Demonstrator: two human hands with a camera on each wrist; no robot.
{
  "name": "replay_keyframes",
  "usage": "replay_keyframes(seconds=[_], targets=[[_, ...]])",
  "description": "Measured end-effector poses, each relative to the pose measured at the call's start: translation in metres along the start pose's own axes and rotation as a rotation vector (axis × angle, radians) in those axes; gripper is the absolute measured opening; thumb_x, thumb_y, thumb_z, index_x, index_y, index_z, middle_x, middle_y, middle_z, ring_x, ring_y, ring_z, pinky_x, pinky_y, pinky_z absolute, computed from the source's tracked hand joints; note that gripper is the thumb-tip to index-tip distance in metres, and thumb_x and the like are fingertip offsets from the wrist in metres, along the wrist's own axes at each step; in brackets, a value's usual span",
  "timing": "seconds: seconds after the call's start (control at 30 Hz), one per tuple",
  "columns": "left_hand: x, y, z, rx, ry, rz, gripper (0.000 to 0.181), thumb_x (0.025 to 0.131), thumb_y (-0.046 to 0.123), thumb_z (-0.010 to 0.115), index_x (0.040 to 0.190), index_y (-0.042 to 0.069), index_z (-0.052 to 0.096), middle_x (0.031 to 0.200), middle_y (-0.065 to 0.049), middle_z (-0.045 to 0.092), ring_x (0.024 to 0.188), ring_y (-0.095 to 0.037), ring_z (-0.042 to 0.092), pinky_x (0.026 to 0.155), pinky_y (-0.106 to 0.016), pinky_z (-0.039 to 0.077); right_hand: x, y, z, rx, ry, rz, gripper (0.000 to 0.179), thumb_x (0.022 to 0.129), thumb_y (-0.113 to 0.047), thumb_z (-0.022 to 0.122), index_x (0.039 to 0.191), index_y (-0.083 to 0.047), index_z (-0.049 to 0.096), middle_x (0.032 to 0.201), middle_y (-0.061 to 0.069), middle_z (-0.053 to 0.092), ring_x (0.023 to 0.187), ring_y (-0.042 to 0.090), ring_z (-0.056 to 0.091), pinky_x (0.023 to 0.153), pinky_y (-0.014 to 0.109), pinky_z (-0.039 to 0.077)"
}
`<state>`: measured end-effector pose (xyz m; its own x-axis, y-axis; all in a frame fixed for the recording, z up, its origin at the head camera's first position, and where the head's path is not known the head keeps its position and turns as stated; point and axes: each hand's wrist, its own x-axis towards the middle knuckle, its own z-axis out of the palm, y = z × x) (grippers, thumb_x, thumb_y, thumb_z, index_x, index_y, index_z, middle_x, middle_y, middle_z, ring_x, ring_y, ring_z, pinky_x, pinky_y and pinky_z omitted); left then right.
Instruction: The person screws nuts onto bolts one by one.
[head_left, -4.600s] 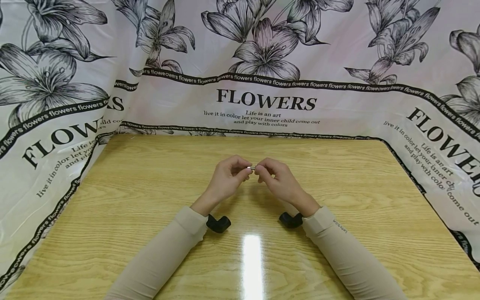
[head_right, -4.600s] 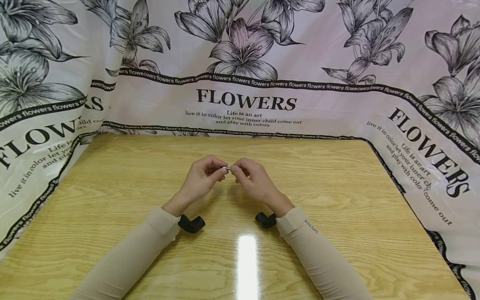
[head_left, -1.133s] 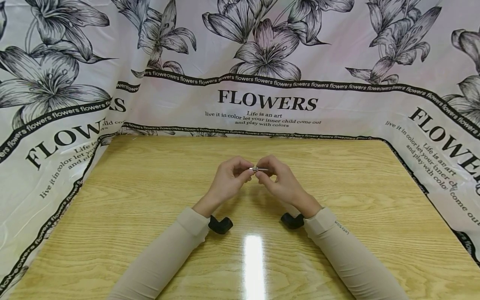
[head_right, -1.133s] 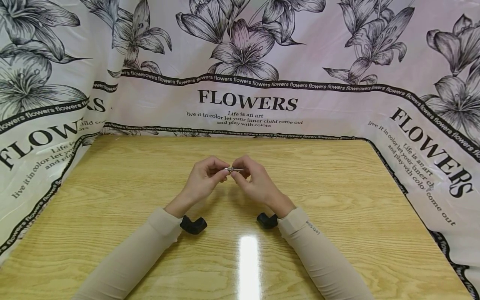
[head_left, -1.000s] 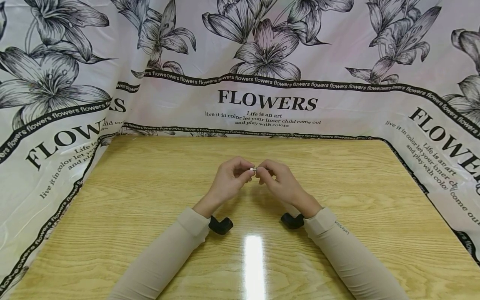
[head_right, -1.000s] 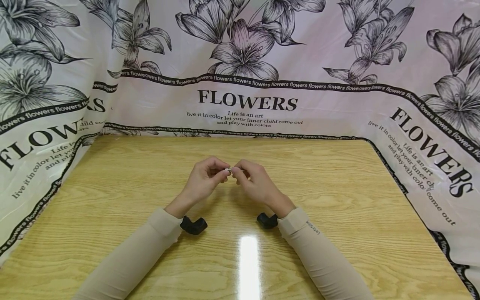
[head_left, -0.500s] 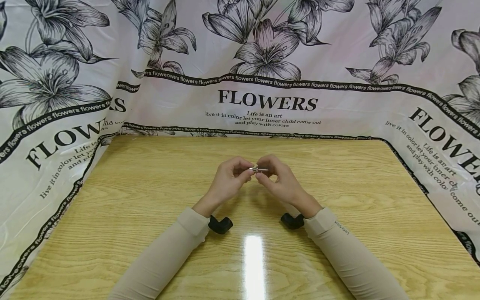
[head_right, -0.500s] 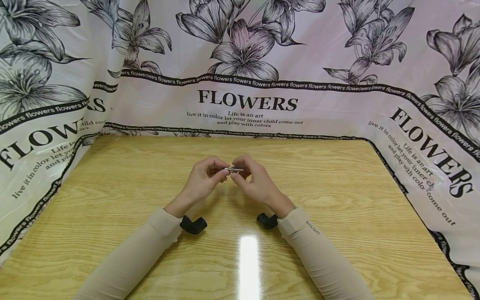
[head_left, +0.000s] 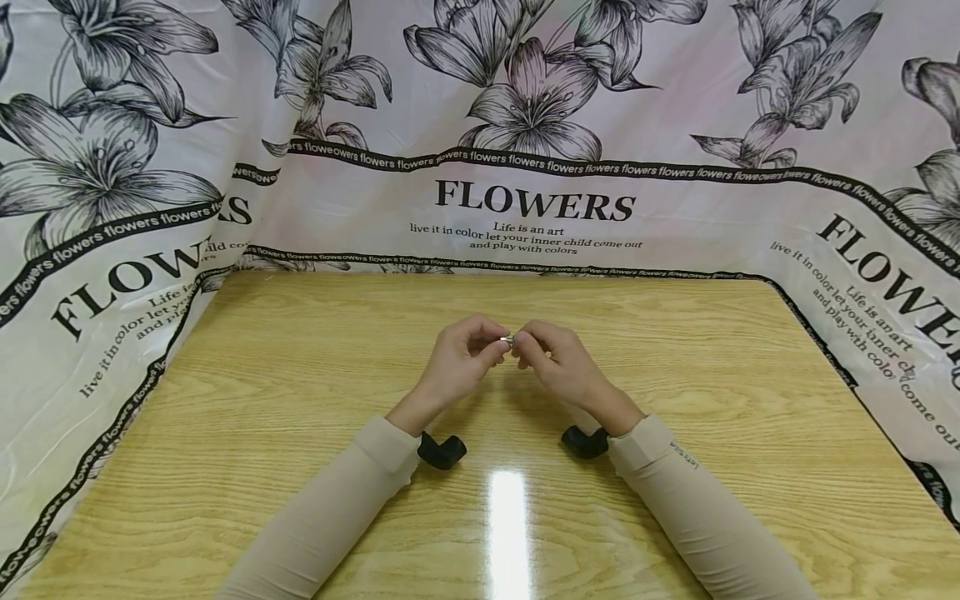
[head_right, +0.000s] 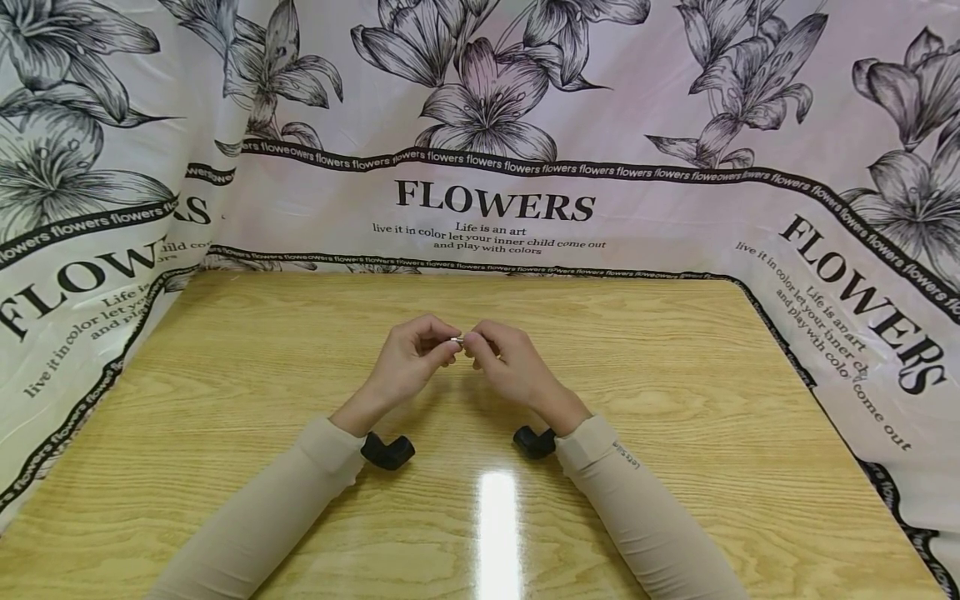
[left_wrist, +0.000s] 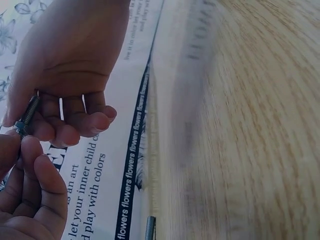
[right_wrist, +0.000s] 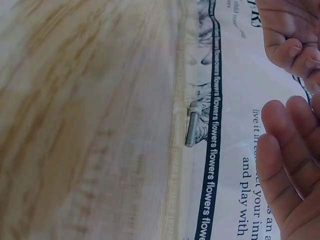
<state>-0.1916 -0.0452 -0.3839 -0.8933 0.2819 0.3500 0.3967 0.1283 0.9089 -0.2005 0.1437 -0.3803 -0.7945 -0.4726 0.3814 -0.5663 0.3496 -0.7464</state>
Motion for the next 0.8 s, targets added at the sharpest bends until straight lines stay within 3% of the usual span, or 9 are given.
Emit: replay_keyframes(seconds=[0.2, 0.43, 0.7, 0.8], targets=[[0.000, 0.000, -0.002, 0.002, 0.009, 0.001, 0.008, 0.091, 0.005, 0.064, 0.099, 0.005, 0.066, 0.091, -0.011, 0.068, 0.074, -0.019, 0.063, 0.065, -0.030, 0.053, -0.001, 0.009, -0.001, 0.031, 0.001, 0.007, 0.016, 0.101, -0.017, 0.049, 0.101, -0.008, 0.062, 0.091, 0.013, 0.064, 0.073, 0.017, 0.063, 0.065, 0.035, 0.052], [0.002, 0.001, -0.005, -0.004, 0.025, -0.006, 0.008, 0.091, 0.005, 0.065, 0.099, 0.004, 0.067, 0.089, -0.007, 0.068, 0.074, -0.019, 0.064, 0.067, -0.031, 0.054, -0.001, 0.008, -0.001, 0.037, 0.037, 0.035, 0.009, 0.096, -0.015, 0.059, 0.105, -0.012, 0.060, 0.088, 0.011, 0.065, 0.071, 0.025, 0.063, 0.063, 0.037, 0.050], [0.003, 0.001, -0.007, -0.017, 0.018, -0.032, 0.013, 0.092, 0.006, 0.064, 0.103, 0.001, 0.066, 0.092, -0.014, 0.068, 0.077, -0.027, 0.063, 0.066, -0.029, 0.052, -0.002, -0.025, -0.007, 0.020, 0.060, -0.012, 0.010, 0.093, 0.000, 0.059, 0.103, 0.000, 0.058, 0.081, 0.008, 0.064, 0.069, 0.027, 0.062, 0.063, 0.030, 0.050], [0.003, 0.004, -0.007, -0.017, 0.010, -0.042, 0.015, 0.092, 0.003, 0.063, 0.105, -0.003, 0.064, 0.094, -0.019, 0.067, 0.079, -0.031, 0.063, 0.067, -0.028, 0.052, -0.002, -0.027, -0.008, 0.011, 0.062, -0.018, 0.010, 0.093, 0.001, 0.059, 0.103, 0.001, 0.058, 0.081, 0.007, 0.064, 0.069, 0.027, 0.062, 0.063, 0.030, 0.050]])
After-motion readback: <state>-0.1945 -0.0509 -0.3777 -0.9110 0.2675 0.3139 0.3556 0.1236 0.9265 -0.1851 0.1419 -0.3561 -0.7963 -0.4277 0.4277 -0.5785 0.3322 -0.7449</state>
